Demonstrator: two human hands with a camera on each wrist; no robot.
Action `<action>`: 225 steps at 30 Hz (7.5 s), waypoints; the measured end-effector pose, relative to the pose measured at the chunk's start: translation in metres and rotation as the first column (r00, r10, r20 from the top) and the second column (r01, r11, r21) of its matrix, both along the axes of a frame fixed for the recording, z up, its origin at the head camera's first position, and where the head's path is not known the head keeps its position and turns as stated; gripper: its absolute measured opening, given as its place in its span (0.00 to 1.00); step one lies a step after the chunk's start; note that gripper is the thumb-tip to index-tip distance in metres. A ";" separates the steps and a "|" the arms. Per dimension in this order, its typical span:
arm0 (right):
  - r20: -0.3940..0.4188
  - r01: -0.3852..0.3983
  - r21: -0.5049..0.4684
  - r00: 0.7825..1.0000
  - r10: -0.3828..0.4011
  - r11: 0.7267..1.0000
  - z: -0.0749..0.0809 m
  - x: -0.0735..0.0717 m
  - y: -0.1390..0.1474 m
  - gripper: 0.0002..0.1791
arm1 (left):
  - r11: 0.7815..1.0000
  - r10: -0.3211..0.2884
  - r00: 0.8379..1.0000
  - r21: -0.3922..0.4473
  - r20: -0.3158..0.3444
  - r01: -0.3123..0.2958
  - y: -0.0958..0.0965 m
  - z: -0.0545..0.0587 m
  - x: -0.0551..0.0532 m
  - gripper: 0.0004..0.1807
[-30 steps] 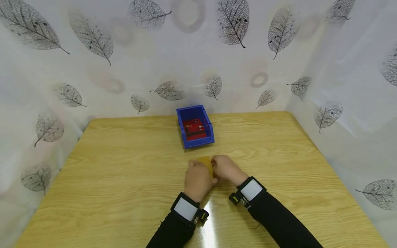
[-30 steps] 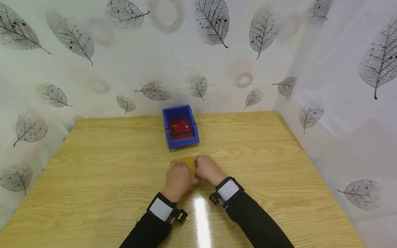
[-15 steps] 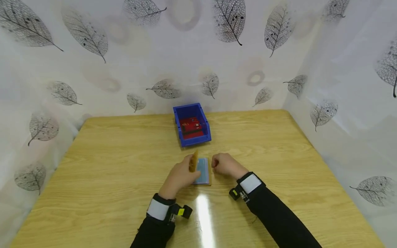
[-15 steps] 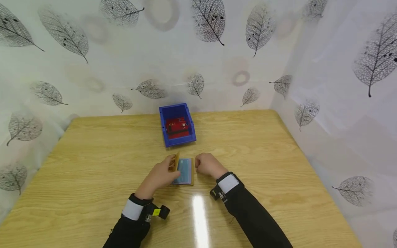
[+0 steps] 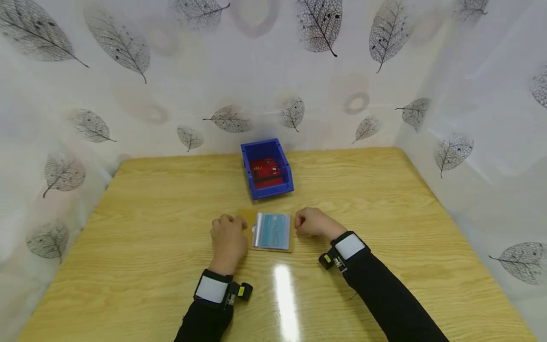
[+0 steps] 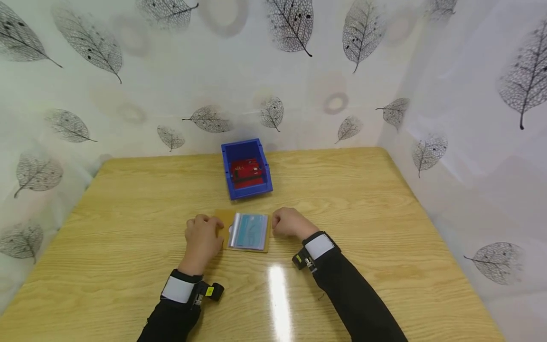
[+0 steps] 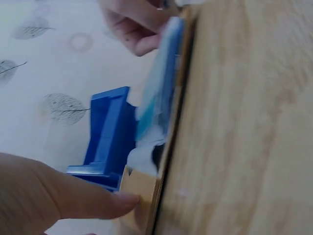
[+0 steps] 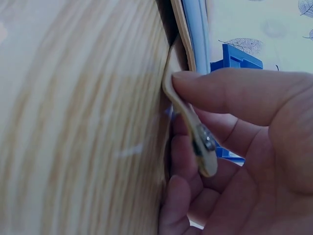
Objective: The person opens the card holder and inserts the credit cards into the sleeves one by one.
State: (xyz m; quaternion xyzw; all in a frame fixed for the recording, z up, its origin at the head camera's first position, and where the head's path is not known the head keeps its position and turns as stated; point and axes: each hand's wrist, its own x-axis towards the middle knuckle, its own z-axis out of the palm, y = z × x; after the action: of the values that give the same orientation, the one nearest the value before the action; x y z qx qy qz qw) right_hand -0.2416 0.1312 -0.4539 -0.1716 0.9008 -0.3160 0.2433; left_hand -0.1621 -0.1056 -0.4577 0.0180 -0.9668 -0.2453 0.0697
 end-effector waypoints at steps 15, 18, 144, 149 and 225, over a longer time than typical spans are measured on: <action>0.035 -0.015 0.001 0.999 0.015 1.000 0.001 -0.002 -0.001 0.09 | 0.960 -0.085 0.987 -0.253 0.135 0.117 0.040 0.012 -0.007 0.37; 0.035 -0.022 -0.014 0.999 0.023 1.000 0.000 0.000 -0.001 0.09 | 0.955 -0.001 0.978 -0.290 0.210 0.063 0.058 0.013 -0.008 0.45; 0.048 -0.041 0.033 0.998 0.039 0.999 0.004 -0.003 -0.003 0.08 | 0.987 -0.147 0.967 -0.036 0.206 0.158 0.080 0.018 -0.026 0.30; 0.067 -0.030 0.048 0.997 0.027 0.998 0.004 -0.002 -0.003 0.08 | 0.970 -0.171 0.947 0.217 0.273 0.113 0.053 0.026 -0.032 0.30; 0.000 -0.056 0.065 0.998 0.056 0.996 0.004 -0.006 -0.002 0.08 | 0.990 -0.013 0.955 0.138 0.295 -0.029 -0.019 0.010 -0.029 0.20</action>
State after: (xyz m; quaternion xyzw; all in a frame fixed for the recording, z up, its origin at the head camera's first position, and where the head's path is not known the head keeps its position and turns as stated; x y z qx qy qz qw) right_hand -0.2473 0.1289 -0.4498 -0.1892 0.9057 -0.2795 0.2566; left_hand -0.1910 -0.1248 -0.4478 0.0632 -0.9465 -0.3073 -0.0761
